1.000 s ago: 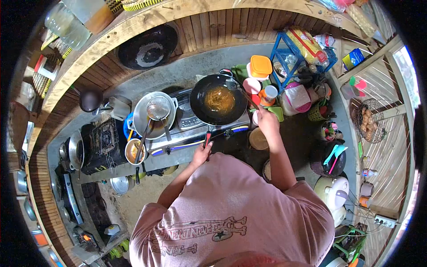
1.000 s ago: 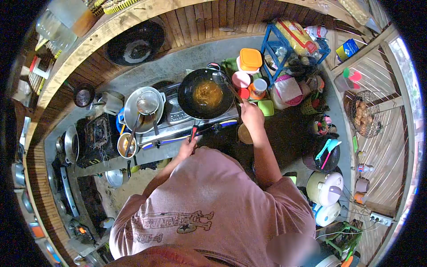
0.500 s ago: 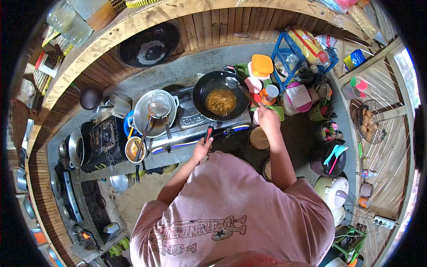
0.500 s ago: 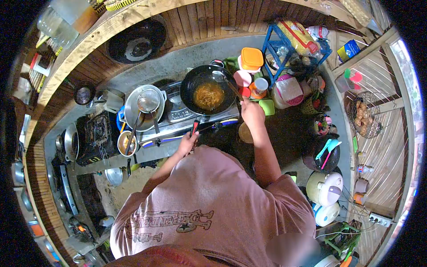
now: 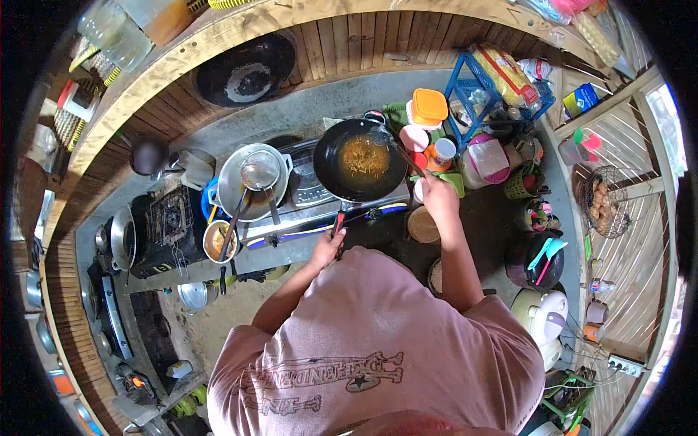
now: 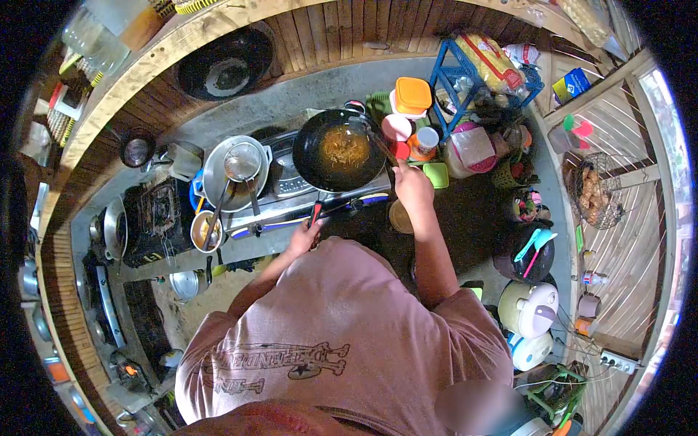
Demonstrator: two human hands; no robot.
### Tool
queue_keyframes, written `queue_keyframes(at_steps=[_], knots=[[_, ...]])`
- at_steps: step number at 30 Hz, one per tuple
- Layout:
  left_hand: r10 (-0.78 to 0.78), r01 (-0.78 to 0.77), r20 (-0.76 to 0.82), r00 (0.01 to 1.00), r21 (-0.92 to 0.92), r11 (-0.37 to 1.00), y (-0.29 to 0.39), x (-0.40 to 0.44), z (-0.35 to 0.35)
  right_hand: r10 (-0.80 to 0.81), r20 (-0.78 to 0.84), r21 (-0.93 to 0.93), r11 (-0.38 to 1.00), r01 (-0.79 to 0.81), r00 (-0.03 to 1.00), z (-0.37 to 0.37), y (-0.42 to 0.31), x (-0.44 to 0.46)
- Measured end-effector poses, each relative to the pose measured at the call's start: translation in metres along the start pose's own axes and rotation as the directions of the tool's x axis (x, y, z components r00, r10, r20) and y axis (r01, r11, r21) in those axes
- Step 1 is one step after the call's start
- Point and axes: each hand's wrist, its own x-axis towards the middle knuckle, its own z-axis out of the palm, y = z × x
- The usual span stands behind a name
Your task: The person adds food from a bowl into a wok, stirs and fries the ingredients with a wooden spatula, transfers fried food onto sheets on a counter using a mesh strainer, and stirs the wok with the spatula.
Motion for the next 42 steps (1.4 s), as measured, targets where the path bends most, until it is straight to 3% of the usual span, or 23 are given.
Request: queue_keyframes(at_steps=[8, 10, 12, 14, 16, 18, 20, 21, 22, 24, 26, 27, 28, 29, 30, 31, 33, 35, 40, 42], knots=[[0.000, 0.002, -0.063, 0.998, 0.035, 0.999, 0.019, 0.000, 0.004, -0.028, 0.082, -0.078, 0.996, 0.034, 0.996, -0.031, -0.004, 0.027], [-0.003, 0.004, -0.039, 0.999, 0.022, 1.000, 0.005, 0.000, 0.002, -0.072, 0.295, -0.227, 0.963, 0.143, 0.953, -0.030, 0.000, 0.055], [0.008, -0.007, -0.034, 0.999, 0.016, 1.000, -0.003, 0.001, 0.001, -0.005, 0.359, -0.269, 0.957, 0.108, 0.933, -0.040, -0.019, 0.077], [0.032, -0.030, -0.036, 0.999, 0.056, 0.998, -0.005, 0.001, 0.002, 0.031, 0.469, -0.380, 0.909, 0.169, 0.883, -0.058, -0.048, 0.099], [0.037, -0.034, -0.055, 0.998, 0.053, 0.998, -0.005, 0.000, 0.003, 0.067, 0.577, -0.339, 0.926, 0.164, 0.814, -0.088, -0.080, 0.113], [0.043, -0.039, -0.074, 0.996, 0.051, 0.998, -0.005, -0.002, 0.005, 0.052, 0.636, -0.361, 0.902, 0.237, 0.770, -0.035, -0.034, 0.154], [0.011, -0.012, -0.025, 1.000, -0.055, 0.998, 0.000, -0.005, 0.004, 0.182, 0.749, -0.139, 0.983, -0.118, 0.637, -0.004, -0.006, 0.169], [0.014, -0.015, -0.026, 1.000, -0.055, 0.998, 0.001, -0.005, 0.003, 0.144, 0.711, -0.040, 0.986, -0.165, 0.689, 0.010, -0.002, 0.157], [-0.004, 0.004, -0.024, 1.000, -0.026, 1.000, 0.002, -0.005, 0.002, 0.120, 0.787, 0.048, 0.966, -0.255, 0.605, 0.000, -0.013, 0.145], [-0.026, 0.026, -0.024, 0.999, -0.002, 1.000, -0.001, -0.005, 0.002, 0.078, 0.820, 0.290, 0.797, -0.530, 0.567, 0.047, 0.010, 0.129], [0.043, -0.043, -0.039, 0.998, 0.010, 0.999, -0.006, -0.002, 0.001, 0.070, 0.806, 0.384, 0.694, -0.609, 0.588, 0.068, 0.016, 0.109], [0.045, -0.045, -0.043, 0.998, 0.004, 0.999, -0.005, -0.001, 0.002, 0.027, 0.781, 0.453, 0.663, -0.596, 0.624, 0.074, 0.019, 0.100], [0.039, -0.039, -0.049, 0.998, -0.006, 0.999, -0.003, -0.003, 0.002, 0.027, 0.752, 0.422, 0.748, -0.513, 0.659, 0.078, 0.027, 0.098], [0.031, -0.032, -0.057, 0.998, -0.015, 0.999, -0.002, -0.005, 0.001, -0.069, 0.567, 0.392, 0.899, -0.195, 0.821, 0.085, 0.033, 0.091], [0.031, -0.033, -0.063, 0.998, -0.018, 0.999, 0.002, -0.007, 0.000, -0.228, 0.368, 0.269, 0.954, 0.131, 0.902, 0.092, 0.039, 0.085], [0.013, -0.011, -0.064, 0.998, 0.024, 1.000, 0.006, -0.010, -0.002, -0.231, 0.370, 0.271, 0.953, 0.133, 0.900, 0.079, 0.030, 0.079], [-0.006, 0.010, -0.063, 0.998, 0.071, 0.997, 0.012, -0.013, -0.003, -0.055, 0.366, -0.025, 0.997, 0.069, 0.929, 0.017, -0.008, 0.069], [-0.037, 0.038, -0.062, 0.997, 0.028, 0.999, 0.014, -0.015, -0.001, -0.025, 0.351, -0.097, 0.993, 0.063, 0.936, -0.004, -0.021, 0.071], [-0.028, 0.029, -0.042, 0.999, 0.033, 0.999, 0.011, -0.011, -0.003, -0.009, 0.343, -0.275, 0.955, 0.110, 0.939, 0.030, -0.032, 0.091], [-0.051, 0.051, -0.035, 0.998, 0.004, 0.999, 0.006, -0.011, -0.002, -0.105, 0.286, -0.227, 0.958, 0.173, 0.952, 0.054, -0.041, 0.084]])
